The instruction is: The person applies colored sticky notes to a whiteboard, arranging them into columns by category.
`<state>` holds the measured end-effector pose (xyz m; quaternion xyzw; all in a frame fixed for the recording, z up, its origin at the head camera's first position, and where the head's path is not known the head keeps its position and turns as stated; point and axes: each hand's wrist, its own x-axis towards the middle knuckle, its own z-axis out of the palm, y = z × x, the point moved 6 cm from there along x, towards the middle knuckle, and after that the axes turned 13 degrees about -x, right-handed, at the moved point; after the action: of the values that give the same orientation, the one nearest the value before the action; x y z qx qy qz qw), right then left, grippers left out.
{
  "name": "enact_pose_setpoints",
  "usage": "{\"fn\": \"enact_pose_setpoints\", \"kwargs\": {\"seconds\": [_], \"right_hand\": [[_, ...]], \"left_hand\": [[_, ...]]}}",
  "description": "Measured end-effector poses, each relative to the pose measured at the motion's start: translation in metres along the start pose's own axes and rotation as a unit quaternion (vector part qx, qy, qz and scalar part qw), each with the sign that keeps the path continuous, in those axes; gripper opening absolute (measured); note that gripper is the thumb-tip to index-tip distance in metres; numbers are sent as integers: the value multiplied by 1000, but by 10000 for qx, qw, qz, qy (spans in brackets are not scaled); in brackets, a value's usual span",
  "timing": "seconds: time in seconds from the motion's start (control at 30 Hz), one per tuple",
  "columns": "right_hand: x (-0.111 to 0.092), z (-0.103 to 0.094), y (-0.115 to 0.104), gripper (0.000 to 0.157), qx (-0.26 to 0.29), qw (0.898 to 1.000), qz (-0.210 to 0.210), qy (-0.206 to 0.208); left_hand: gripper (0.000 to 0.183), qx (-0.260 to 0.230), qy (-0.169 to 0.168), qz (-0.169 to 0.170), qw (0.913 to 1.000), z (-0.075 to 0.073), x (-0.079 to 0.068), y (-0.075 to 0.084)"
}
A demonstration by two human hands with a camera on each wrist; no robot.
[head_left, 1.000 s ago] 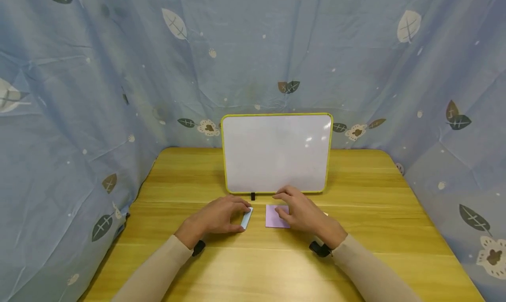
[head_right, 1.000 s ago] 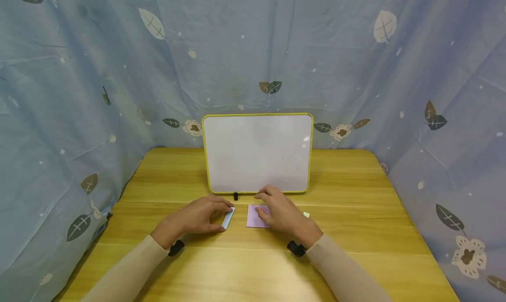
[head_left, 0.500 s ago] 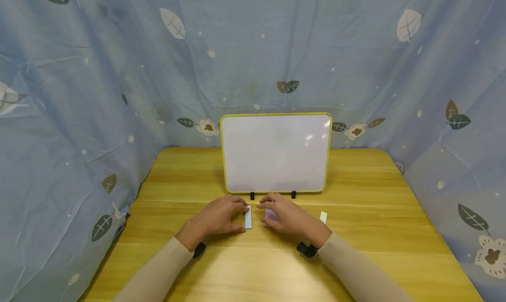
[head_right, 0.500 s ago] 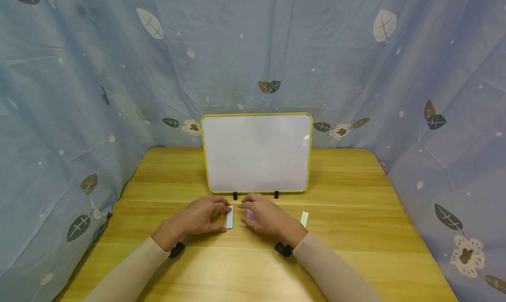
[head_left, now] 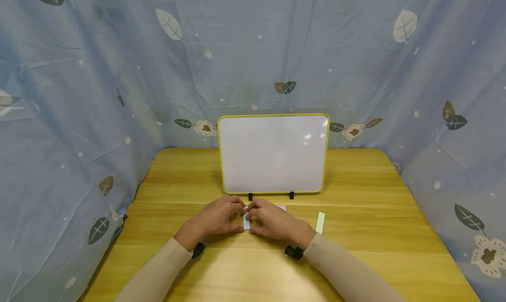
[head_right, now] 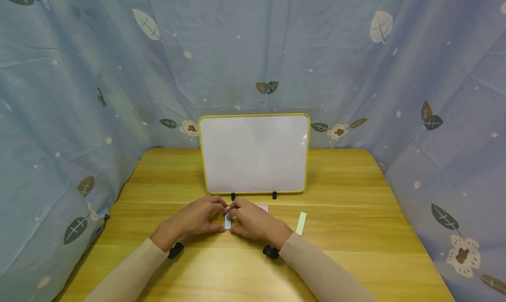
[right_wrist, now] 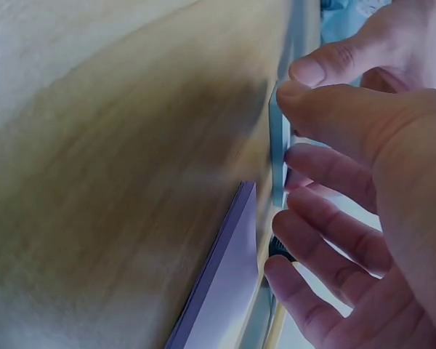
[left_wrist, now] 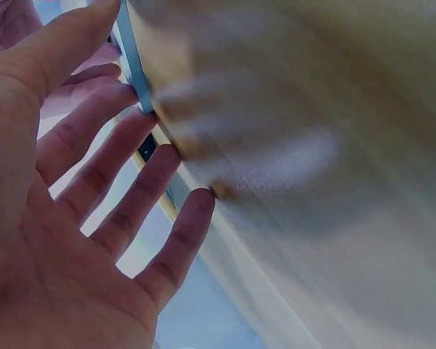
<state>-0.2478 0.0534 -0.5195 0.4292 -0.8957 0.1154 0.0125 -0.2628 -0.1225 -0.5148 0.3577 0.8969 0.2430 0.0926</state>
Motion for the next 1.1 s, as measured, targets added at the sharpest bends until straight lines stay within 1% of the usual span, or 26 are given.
{"fn": "enact_pose_setpoints", "kwargs": {"seconds": [0.2, 0.43, 0.73, 0.93, 1.1], "right_hand": [[1, 3, 2, 31, -123, 9999, 50, 61], [3, 5, 5, 32, -36, 9998, 83, 181], [6, 5, 7, 26, 66, 9998, 105, 170], [7, 5, 7, 27, 67, 9996, 252, 112], [8, 3, 3, 27, -7, 9996, 241, 165]], "left_hand": [[39, -139, -57, -122, 9998, 0, 2, 0], [36, -204, -44, -192, 9996, 1, 5, -2], [33, -190, 3, -180, 9997, -2, 5, -1], [32, -203, 19, -123, 9997, -2, 6, -1], [30, -190, -13, -135, 9997, -1, 6, -3]]}}
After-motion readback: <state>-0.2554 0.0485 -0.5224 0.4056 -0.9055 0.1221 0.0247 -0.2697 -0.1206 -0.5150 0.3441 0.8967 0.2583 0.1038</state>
